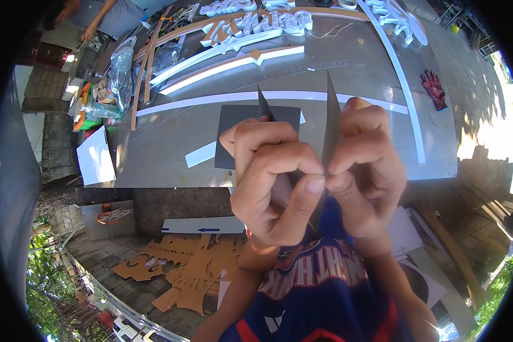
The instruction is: Prepare and sand small vinyl or plastic pieces for signage assembly.
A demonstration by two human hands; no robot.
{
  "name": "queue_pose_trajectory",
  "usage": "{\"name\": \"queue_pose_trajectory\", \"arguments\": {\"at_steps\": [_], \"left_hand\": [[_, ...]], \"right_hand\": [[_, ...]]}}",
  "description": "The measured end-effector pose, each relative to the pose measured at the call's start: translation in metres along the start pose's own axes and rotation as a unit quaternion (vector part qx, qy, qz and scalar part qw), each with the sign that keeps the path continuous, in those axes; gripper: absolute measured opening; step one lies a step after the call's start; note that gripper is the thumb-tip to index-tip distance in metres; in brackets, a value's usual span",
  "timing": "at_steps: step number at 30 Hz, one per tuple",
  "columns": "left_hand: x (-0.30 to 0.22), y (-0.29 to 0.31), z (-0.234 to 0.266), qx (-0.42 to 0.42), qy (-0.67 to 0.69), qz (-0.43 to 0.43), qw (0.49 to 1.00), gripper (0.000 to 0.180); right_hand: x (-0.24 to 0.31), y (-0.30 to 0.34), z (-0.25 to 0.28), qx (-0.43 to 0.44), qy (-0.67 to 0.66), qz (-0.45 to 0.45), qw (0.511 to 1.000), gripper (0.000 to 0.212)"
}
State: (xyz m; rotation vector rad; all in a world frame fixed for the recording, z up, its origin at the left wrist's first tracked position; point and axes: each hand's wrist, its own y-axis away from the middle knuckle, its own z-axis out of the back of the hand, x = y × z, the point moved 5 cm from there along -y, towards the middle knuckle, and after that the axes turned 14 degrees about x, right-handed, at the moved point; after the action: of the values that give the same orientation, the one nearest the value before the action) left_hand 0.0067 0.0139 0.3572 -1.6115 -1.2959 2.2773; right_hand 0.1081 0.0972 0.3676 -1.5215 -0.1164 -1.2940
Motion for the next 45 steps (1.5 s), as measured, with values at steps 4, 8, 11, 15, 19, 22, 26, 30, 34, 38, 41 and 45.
{"name": "queue_pose_trajectory", "arguments": {"at_steps": [4, 8, 11, 15, 19, 22, 26, 30, 34, 38, 41, 45], "left_hand": [[-0.001, 0.0, -0.001, -0.012, -0.007, 0.003, 1.0, 0.017], [-0.004, -0.008, 0.012, 0.038, -0.12, -0.008, 0.992, 0.015], [-0.005, -0.011, 0.011, 0.075, -0.201, -0.013, 0.977, 0.014], [-0.006, -0.013, 0.008, 0.075, -0.184, 0.003, 0.98, 0.015], [-0.001, -0.011, 0.007, 0.069, -0.154, 0.017, 0.985, 0.014], [0.002, -0.005, 0.006, 0.085, -0.171, -0.009, 0.981, 0.011], [0.003, -0.003, 0.003, 0.061, -0.143, 0.003, 0.988, 0.012], [0.005, -0.002, 0.007, 0.052, -0.159, -0.012, 0.986, 0.014], [0.001, -0.014, 0.017, 0.048, -0.159, -0.035, 0.985, 0.014], [-0.001, -0.02, 0.014, 0.119, -0.131, -0.026, 0.984, 0.011], [-0.004, -0.021, 0.007, 0.132, -0.097, 0.013, 0.986, 0.011], [-0.003, -0.017, 0.004, 0.122, -0.04, 0.035, 0.991, 0.012]], "right_hand": [[0.001, 0.001, 0.002, -0.006, 0.0, -0.041, 0.999, 0.012], [0.005, -0.007, 0.008, 0.082, 0.164, -0.055, 0.982, 0.016], [0.007, -0.012, 0.008, 0.091, 0.222, -0.053, 0.969, 0.014], [0.008, -0.014, 0.008, 0.073, 0.22, -0.022, 0.972, 0.014], [0.003, -0.01, 0.007, 0.05, 0.14, -0.049, 0.988, 0.013], [-0.001, -0.007, 0.004, 0.036, 0.113, -0.057, 0.991, 0.013], [-0.003, -0.006, 0.005, 0.022, 0.109, -0.032, 0.993, 0.013], [-0.003, -0.006, 0.005, 0.024, 0.113, -0.052, 0.992, 0.015], [0.004, -0.025, 0.013, 0.15, 0.216, -0.016, 0.965, 0.03], [-0.003, -0.027, 0.015, 0.233, 0.214, -0.021, 0.948, 0.035], [0.002, -0.031, 0.022, 0.227, 0.206, -0.019, 0.952, 0.031], [0.001, -0.028, 0.019, 0.183, 0.173, 0.006, 0.968, 0.031]]}}
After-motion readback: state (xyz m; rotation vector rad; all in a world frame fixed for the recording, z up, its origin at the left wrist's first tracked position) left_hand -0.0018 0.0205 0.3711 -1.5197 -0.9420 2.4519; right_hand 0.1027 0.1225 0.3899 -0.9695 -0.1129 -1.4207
